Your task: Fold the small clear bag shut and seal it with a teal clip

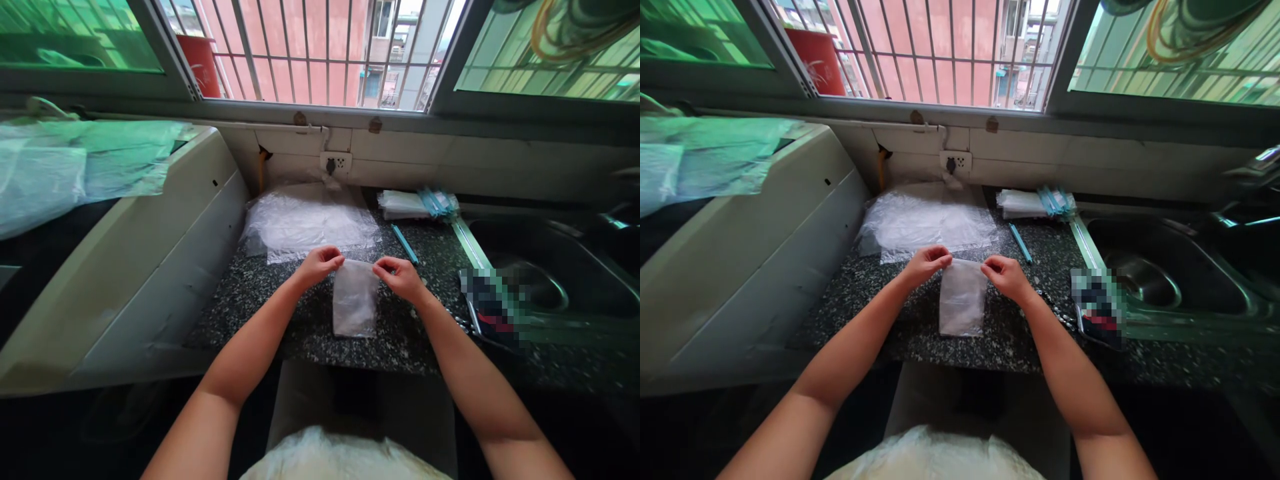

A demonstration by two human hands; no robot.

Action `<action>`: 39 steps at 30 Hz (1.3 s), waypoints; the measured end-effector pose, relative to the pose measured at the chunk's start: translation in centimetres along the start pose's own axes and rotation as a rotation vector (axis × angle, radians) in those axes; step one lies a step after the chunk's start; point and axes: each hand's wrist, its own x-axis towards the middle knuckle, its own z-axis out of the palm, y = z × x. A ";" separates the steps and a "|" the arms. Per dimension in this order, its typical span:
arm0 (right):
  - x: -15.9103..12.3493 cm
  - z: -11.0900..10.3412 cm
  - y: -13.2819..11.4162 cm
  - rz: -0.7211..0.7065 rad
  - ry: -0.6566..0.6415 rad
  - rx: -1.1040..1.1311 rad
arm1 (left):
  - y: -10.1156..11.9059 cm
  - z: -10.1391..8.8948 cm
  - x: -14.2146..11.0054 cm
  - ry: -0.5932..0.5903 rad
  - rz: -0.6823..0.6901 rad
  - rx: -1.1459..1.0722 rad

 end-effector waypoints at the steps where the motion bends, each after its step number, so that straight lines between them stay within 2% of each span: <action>1: 0.0 0.0 0.0 -0.001 0.002 -0.002 | 0.0 0.0 0.0 0.012 0.003 -0.016; 7: -0.1 -0.2 -0.1 0.006 0.028 -0.006 | 0.1 0.1 0.1 0.048 -0.031 -0.127; 12: -0.2 -0.3 -0.2 0.007 0.022 -0.004 | -0.3 0.2 0.2 0.037 -0.056 -0.074; 19: -0.2 -0.6 -0.3 0.027 -0.009 0.014 | -0.5 0.2 0.2 0.096 -0.019 -0.033; 26: 0.3 -0.5 -0.9 0.045 -0.080 0.104 | 0.0 1.4 -0.3 -0.027 -0.031 0.012; 30: 0.4 0.2 -1.4 0.052 -0.145 0.086 | 0.0 1.8 -0.3 -0.040 -0.008 0.046; 39: 0.2 0.5 -1.8 0.057 -0.092 0.079 | 0.0 1.8 -0.3 -0.055 0.011 0.064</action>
